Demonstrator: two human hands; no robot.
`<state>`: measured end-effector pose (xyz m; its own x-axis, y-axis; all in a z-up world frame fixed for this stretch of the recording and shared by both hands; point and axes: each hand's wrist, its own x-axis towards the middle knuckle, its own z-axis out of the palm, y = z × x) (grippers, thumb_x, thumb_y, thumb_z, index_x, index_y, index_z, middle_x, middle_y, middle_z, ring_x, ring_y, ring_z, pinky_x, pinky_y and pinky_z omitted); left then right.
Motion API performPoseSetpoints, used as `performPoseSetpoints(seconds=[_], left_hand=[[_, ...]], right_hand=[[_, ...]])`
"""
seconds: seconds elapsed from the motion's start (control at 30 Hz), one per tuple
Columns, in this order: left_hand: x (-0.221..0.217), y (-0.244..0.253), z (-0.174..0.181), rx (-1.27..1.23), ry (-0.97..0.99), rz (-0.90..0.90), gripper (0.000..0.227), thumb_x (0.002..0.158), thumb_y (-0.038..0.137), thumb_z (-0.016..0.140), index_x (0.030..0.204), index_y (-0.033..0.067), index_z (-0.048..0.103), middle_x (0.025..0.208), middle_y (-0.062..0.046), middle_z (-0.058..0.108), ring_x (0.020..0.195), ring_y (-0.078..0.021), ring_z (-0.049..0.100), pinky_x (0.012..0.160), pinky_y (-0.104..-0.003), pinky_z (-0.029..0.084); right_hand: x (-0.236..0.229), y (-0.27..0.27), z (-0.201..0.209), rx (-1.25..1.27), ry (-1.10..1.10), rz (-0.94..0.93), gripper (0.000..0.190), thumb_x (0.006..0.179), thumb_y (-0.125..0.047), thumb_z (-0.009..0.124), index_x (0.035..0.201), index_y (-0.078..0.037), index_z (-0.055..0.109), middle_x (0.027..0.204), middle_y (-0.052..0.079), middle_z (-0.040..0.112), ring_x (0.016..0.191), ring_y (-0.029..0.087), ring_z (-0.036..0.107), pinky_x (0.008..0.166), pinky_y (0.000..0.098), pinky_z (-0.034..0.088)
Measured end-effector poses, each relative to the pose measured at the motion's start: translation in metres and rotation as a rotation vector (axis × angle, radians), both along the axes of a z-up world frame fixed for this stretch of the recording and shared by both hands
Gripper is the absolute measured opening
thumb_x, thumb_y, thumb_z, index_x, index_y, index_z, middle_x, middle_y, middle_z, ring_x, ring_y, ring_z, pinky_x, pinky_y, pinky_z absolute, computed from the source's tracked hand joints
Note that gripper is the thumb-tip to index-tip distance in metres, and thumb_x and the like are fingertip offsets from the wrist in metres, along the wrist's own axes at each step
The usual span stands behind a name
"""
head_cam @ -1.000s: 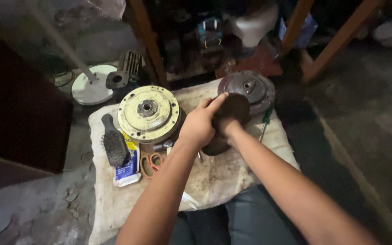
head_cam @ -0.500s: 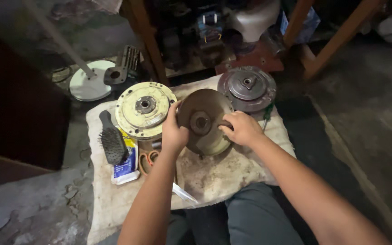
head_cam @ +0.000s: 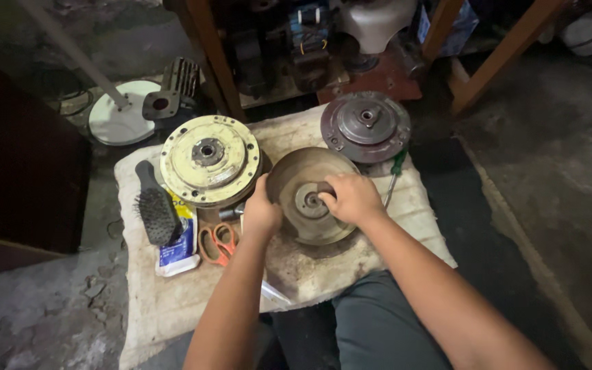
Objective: The person cleans various mechanical components by hand and with a cloth.
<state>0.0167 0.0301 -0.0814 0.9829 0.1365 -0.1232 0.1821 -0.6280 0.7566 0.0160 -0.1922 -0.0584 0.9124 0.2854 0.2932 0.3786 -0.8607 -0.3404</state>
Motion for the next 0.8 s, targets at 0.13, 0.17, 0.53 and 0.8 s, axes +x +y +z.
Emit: performPoseSetpoints(seconds=[0.13,0.17,0.53,0.8], left_hand=[[-0.003,-0.004,0.020,0.150,0.100,-0.008,0.066,0.084,0.011,0.061,0.147,0.0157,0.041,0.118,-0.027,0.069,0.114,-0.0441,0.065,0.097,-0.053,0.050],[-0.004,-0.004,0.021,0.167,0.099,-0.008,0.066,0.083,0.010,0.061,0.146,0.0146,0.040,0.117,-0.027,0.069,0.114,-0.0443,0.065,0.096,-0.053,0.050],[-0.007,-0.008,0.023,0.200,0.096,0.000,0.060,0.082,0.009,0.063,0.139,0.0112,0.041,0.111,-0.027,0.070,0.108,-0.0452,0.067,0.093,-0.054,0.051],[-0.018,-0.009,0.030,0.235,0.063,-0.024,0.063,0.083,0.010,0.064,0.140,0.0118,0.037,0.103,-0.026,0.072,0.100,-0.0450,0.069,0.086,-0.055,0.053]], right_hand=[[0.000,0.005,0.011,0.045,-0.008,0.005,0.043,0.082,-0.034,0.076,0.115,-0.010,0.067,0.092,0.017,0.073,0.087,0.040,0.068,0.075,0.0516,0.053],[-0.001,0.005,0.013,0.027,0.047,-0.022,0.044,0.082,-0.035,0.076,0.117,-0.010,0.066,0.091,0.017,0.073,0.087,0.040,0.068,0.075,0.0519,0.052],[-0.009,0.005,0.014,0.070,-0.003,0.039,0.032,0.078,-0.026,0.077,0.108,-0.016,0.074,0.096,0.011,0.075,0.093,0.035,0.069,0.080,0.0470,0.054],[-0.020,0.003,0.007,0.065,-0.137,0.081,0.029,0.085,-0.026,0.073,0.112,-0.016,0.073,0.101,0.008,0.074,0.097,0.032,0.067,0.082,0.0460,0.054]])
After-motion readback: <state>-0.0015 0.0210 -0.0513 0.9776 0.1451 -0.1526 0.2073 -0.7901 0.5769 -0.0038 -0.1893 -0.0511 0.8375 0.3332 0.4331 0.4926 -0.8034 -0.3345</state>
